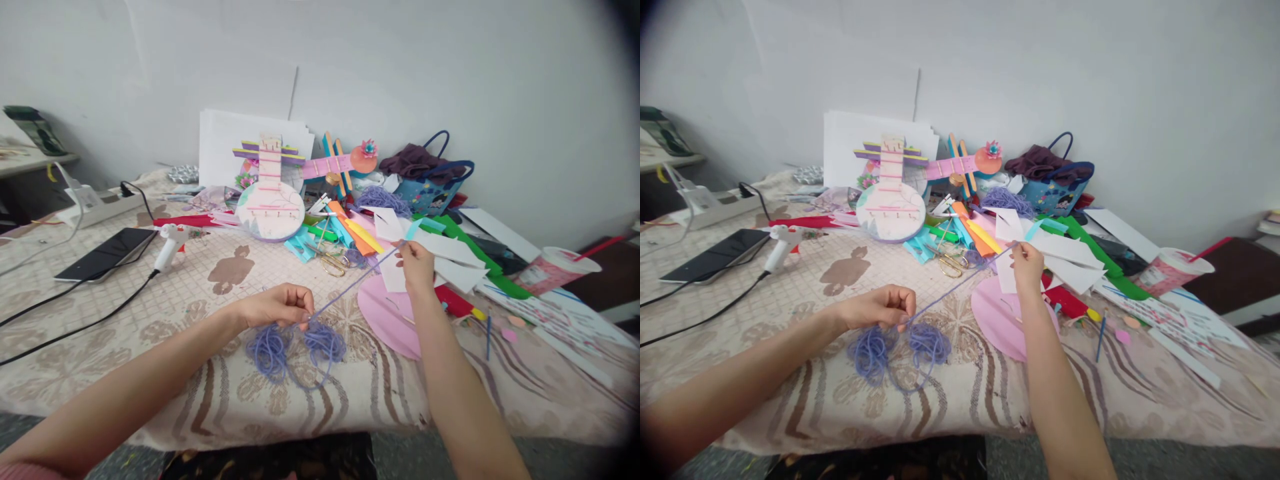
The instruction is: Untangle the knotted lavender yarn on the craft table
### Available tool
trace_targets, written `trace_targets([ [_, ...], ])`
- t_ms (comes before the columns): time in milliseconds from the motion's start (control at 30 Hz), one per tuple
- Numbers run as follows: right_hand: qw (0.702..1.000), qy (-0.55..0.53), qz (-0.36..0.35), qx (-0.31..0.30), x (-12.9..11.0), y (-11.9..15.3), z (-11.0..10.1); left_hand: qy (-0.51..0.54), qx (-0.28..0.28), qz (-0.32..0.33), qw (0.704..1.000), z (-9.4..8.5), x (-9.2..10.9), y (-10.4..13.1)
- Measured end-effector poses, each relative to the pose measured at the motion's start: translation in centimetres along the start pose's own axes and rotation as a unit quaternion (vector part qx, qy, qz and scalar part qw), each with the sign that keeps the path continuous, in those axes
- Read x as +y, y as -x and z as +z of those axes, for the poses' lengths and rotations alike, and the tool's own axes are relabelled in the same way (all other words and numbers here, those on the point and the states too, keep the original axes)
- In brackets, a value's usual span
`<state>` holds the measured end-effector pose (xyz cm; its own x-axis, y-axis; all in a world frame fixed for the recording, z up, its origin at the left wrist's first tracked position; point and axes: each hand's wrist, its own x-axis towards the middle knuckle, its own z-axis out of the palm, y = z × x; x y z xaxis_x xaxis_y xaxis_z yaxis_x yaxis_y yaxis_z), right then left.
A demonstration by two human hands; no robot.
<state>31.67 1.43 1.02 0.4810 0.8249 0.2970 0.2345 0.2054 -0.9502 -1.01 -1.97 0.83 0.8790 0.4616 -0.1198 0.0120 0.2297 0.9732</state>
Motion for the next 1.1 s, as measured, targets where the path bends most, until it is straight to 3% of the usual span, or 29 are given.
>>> trace_targets([
  [100,0.996,-0.043,0.055,-0.057,-0.4,1.3,1.7,0.04,0.047,0.015,0.998,-0.1,-0.2,-0.3],
  [200,0.975,-0.096,0.134,-0.151,-1.2,2.8,3.2,0.086,0.101,0.041,0.99,-0.5,-0.3,-0.6],
  [267,0.96,-0.142,0.165,-0.174,-1.6,3.1,3.5,0.112,0.129,0.058,0.984,-0.8,-0.5,-0.8],
  [500,0.939,-0.247,0.223,-0.088,-1.2,1.3,1.8,0.156,0.148,0.088,0.973,-1.2,-1.0,-1.0],
  [567,0.934,-0.247,0.24,-0.093,-1.1,1.3,2.0,0.159,0.153,0.094,0.971,-1.1,-0.9,-1.0],
  [767,0.915,-0.219,0.249,-0.23,-1.9,4.7,5.0,0.165,0.199,0.1,0.961,-1.0,-0.8,-1.4],
  [933,0.862,-0.261,0.252,-0.354,-3.0,8.3,7.8,0.176,0.205,0.129,0.954,-1.1,-1.2,-1.8],
  [1100,0.855,-0.293,0.205,-0.377,-3.0,10.4,9.7,0.19,0.178,0.148,0.954,-0.9,-1.4,-1.8],
])
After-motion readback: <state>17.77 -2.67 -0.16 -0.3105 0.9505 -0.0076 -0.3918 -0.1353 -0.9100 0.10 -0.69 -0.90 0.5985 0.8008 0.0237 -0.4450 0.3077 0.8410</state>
